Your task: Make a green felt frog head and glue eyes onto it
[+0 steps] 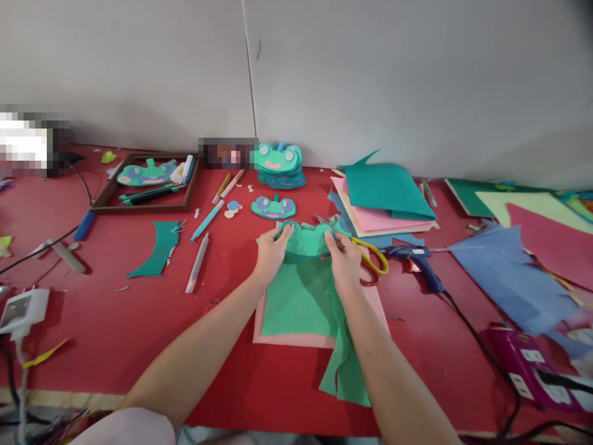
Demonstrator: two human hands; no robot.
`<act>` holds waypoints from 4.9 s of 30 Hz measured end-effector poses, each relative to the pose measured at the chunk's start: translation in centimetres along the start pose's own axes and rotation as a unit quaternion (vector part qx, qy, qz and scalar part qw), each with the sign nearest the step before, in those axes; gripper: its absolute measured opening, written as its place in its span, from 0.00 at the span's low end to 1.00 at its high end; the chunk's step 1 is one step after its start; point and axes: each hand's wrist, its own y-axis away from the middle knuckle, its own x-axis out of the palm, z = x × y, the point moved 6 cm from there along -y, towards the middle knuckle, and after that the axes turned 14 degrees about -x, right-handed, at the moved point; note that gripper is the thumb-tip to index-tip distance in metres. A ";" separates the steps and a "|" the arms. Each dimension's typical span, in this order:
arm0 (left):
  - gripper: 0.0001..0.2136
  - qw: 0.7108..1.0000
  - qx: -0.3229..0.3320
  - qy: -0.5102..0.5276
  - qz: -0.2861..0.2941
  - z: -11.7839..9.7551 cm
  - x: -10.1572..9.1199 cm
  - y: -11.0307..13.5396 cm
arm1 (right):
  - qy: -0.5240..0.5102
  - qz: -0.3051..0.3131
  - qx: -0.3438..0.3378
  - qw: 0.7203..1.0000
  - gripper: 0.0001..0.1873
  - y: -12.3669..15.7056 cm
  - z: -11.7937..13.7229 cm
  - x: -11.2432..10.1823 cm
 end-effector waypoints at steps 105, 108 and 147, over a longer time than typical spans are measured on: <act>0.20 0.999 0.016 -0.028 0.028 -0.4 0.2 0.4 | -0.023 0.026 -0.025 0.999 0.17 1.1 1.2 0.1; 0.20 0.998 0.041 -0.036 0.028 -0.5 0.1 0.2 | -0.019 0.031 -0.026 0.999 0.17 1.1 1.3 0.2; 0.17 0.999 -0.013 0.014 0.036 0.3 0.3 0.4 | -0.033 0.048 -0.012 0.998 0.16 1.3 1.3 0.6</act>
